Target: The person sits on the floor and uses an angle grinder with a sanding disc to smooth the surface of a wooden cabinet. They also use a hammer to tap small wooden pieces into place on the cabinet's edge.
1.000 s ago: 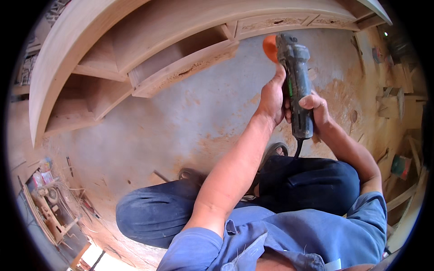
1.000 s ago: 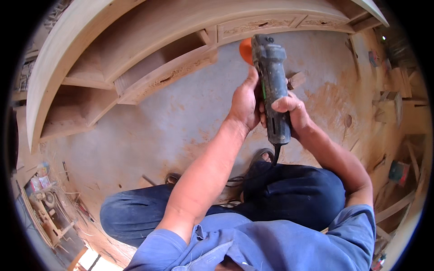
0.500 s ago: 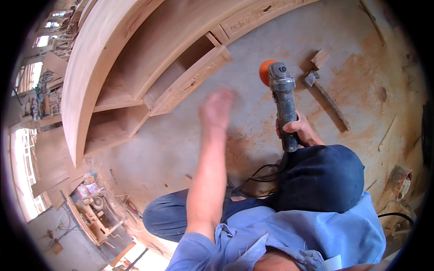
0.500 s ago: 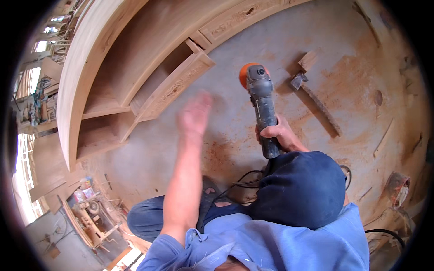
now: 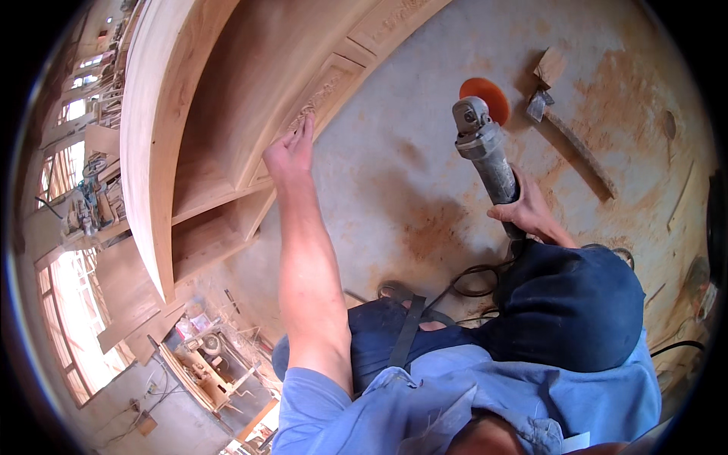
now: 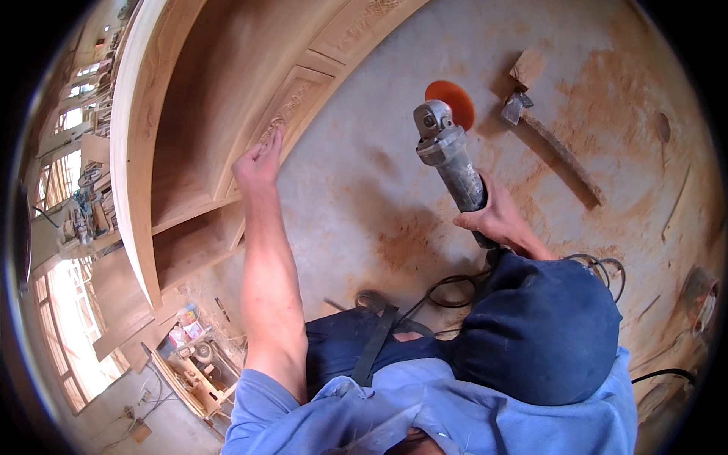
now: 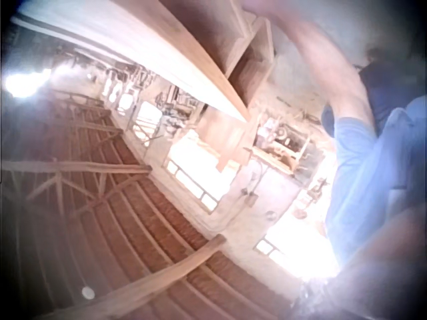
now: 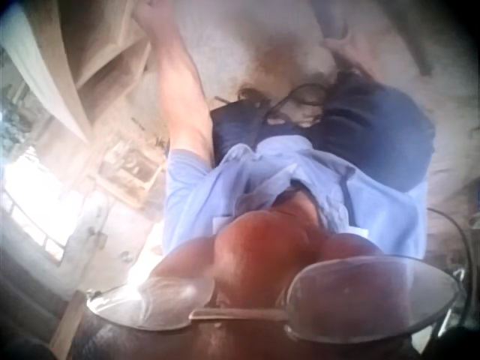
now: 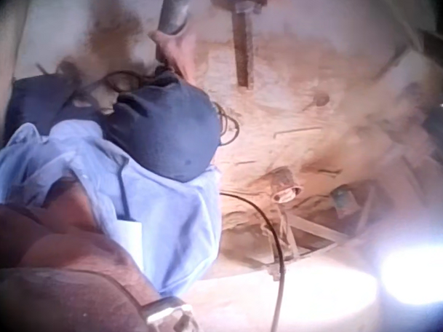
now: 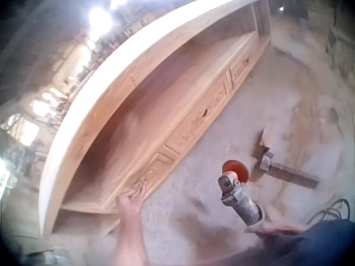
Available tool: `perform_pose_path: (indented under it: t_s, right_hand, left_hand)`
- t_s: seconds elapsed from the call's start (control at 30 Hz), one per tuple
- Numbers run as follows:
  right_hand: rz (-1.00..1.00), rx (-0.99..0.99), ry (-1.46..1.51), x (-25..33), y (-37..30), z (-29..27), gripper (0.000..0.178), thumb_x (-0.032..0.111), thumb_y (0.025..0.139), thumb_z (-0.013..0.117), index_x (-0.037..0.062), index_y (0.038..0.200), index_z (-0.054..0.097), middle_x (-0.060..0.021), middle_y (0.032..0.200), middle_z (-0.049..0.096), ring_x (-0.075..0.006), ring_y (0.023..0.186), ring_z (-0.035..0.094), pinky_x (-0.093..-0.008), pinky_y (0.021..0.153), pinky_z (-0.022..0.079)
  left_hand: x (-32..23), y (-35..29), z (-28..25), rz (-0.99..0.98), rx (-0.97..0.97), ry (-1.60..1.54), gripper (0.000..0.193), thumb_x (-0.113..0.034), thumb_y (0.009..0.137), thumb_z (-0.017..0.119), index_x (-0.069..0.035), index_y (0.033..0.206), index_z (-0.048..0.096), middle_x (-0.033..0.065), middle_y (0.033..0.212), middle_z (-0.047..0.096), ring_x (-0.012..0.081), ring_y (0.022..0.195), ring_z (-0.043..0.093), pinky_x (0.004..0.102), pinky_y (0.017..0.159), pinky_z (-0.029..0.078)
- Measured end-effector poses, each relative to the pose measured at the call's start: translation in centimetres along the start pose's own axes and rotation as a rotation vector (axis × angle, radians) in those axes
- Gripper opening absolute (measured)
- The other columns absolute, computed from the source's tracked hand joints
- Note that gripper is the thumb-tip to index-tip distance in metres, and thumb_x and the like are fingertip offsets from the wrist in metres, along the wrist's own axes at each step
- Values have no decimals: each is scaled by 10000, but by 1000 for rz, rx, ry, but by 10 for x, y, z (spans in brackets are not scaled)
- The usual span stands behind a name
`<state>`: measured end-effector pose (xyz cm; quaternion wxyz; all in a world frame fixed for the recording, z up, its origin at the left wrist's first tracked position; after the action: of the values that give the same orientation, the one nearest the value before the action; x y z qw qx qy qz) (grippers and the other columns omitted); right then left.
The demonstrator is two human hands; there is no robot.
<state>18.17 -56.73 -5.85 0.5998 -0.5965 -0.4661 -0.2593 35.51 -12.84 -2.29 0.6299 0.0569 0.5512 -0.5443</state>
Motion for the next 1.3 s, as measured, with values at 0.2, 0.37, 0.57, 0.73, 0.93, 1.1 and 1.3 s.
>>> perform_pose_path:
  t_s: [0.2,0.37,0.57,0.73,0.93,1.1,1.3]
  right_hand:
    - [-152,-112,-491,1,9,11,809,110,722,782,68,1463,460,-230,1155,578,-401,1031,603,-477,902,495]
    - [-417,-182,-902,-4,26,31,784,14,771,629,149,1519,437,-182,1090,531,-366,982,539,-476,861,462]
    - [-533,-242,-1040,-19,15,53,816,-16,784,590,221,1548,427,-166,1108,496,-346,990,490,-460,893,420]
    - [-552,-184,-1096,-29,12,62,830,-6,784,615,247,1552,426,-161,1123,498,-351,1019,492,-461,918,436]
    - [-448,66,-1054,4,10,44,818,18,749,684,215,1516,481,-164,1164,525,-374,1099,526,-486,971,466]
    - [-823,75,-1084,103,46,23,735,28,745,724,137,1448,540,-190,1371,550,-386,1247,550,-492,1021,478]
    - [-1504,-587,-1131,368,63,69,837,176,791,795,65,1524,408,-204,1521,428,-403,1393,418,-537,1150,325]
  left_hand:
    - [-28,-81,41,454,146,960,297,10,922,578,104,1195,649,204,1264,663,271,1231,591,419,1104,442]
    - [-123,-204,90,1941,83,1552,569,53,820,620,12,1385,555,163,1358,632,328,1288,538,439,1119,393]
    - [-197,-181,64,1745,-262,1941,721,-65,803,725,-19,1475,466,219,1422,560,391,1347,482,495,1145,356]
    - [-249,-160,29,1493,-392,2055,719,-95,789,746,-73,1464,501,171,1364,609,382,1262,562,461,1064,459]
    - [-256,-159,26,1491,-382,1949,680,-50,755,697,-100,1420,560,112,1379,628,335,1232,598,437,1047,485]
    - [-261,-153,0,1656,-522,1856,620,-37,700,665,-101,1316,651,86,1322,675,313,1182,638,426,1039,487]
    - [-276,-157,-33,1867,-722,1739,588,-93,648,671,-177,1228,717,21,1159,734,271,1067,665,388,936,501]
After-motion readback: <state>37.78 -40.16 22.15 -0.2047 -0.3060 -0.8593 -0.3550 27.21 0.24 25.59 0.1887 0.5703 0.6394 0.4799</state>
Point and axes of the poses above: each hand's wrist, its own y-axis towards the middle knuckle, its own z-axis out of the palm, x = y × z, the point moved 6 cm from there along y, towards the middle knuckle
